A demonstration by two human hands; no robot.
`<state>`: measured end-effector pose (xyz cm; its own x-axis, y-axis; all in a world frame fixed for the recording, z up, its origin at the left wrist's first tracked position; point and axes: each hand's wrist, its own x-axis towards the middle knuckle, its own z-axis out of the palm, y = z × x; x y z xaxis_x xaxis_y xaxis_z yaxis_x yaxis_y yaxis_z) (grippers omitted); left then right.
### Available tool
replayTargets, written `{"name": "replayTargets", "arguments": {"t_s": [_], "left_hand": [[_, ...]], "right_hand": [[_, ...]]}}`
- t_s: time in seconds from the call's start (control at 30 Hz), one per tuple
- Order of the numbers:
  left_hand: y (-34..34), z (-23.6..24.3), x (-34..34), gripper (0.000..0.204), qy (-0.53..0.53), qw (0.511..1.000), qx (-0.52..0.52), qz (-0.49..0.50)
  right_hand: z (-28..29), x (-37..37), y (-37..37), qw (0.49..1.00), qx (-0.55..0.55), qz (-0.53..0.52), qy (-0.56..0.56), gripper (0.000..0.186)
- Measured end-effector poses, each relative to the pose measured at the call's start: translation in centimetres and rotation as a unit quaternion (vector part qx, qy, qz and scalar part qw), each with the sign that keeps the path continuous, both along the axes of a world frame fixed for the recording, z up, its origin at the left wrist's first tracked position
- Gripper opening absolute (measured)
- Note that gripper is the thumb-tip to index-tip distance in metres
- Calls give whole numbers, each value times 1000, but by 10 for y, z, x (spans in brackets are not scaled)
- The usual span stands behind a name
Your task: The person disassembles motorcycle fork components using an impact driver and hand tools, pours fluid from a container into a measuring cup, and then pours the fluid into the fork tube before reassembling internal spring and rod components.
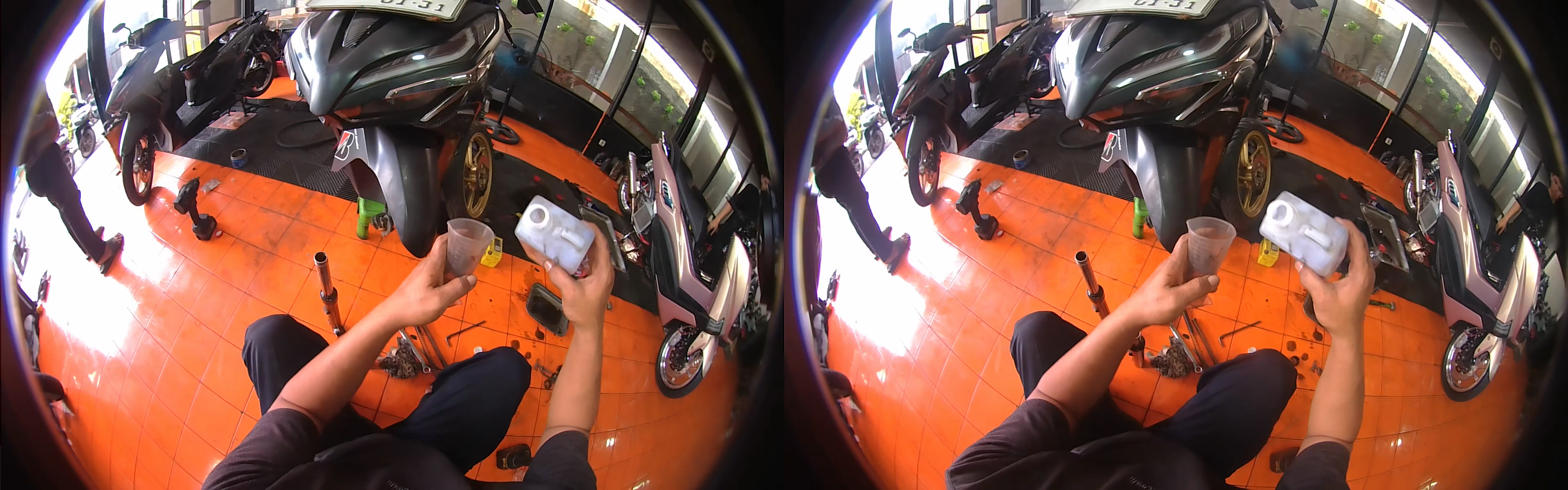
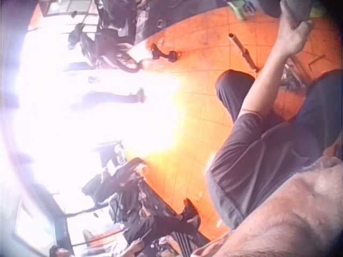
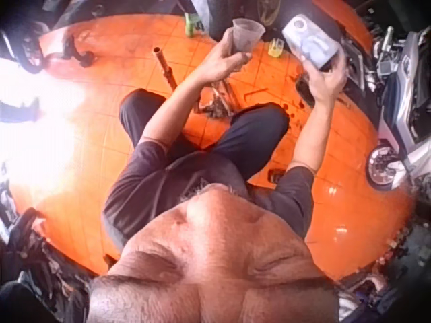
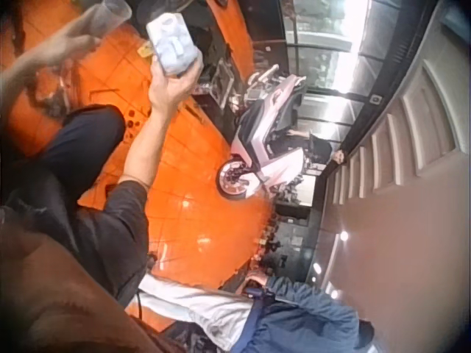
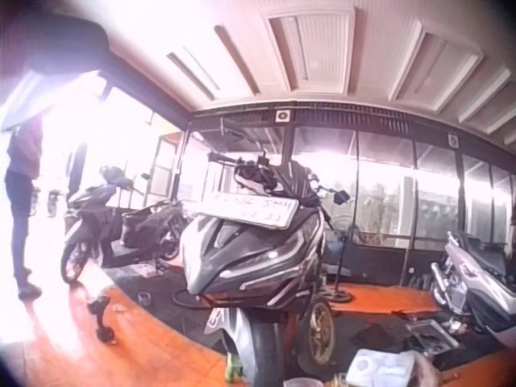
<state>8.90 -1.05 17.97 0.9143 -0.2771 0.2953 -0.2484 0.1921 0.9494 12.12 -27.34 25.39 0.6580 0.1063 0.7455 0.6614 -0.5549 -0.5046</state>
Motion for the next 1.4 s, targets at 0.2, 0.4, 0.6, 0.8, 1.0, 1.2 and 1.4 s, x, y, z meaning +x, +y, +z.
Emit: {"name": "replayTargets", "arguments": {"t_s": [0.2,0.4,0.6,0.8,1.0,1.2,1.4], "left_hand": [[33,27,-12,68,-44,998,37,-23],[47,25,-16,73,-69,997,25,-16],[52,19,-17,75,-86,996,25,-10],[57,19,-18,73,-93,996,17,-3],[60,14,-17,72,-81,997,15,3],[61,16,-19,73,-82,996,26,-3],[62,18,-23,72,-81,996,23,2]], "right_hand": [[46,-37,40,984,-137,-20,-112,64],[51,-49,61,974,-184,-32,-129,66],[56,-50,69,958,-227,-37,-173,64],[56,-52,76,954,-239,-44,-176,65],[56,-52,79,943,-263,-48,-199,71],[61,-54,80,926,-291,-52,-233,70],[64,-58,83,926,-296,-53,-230,68]]}}
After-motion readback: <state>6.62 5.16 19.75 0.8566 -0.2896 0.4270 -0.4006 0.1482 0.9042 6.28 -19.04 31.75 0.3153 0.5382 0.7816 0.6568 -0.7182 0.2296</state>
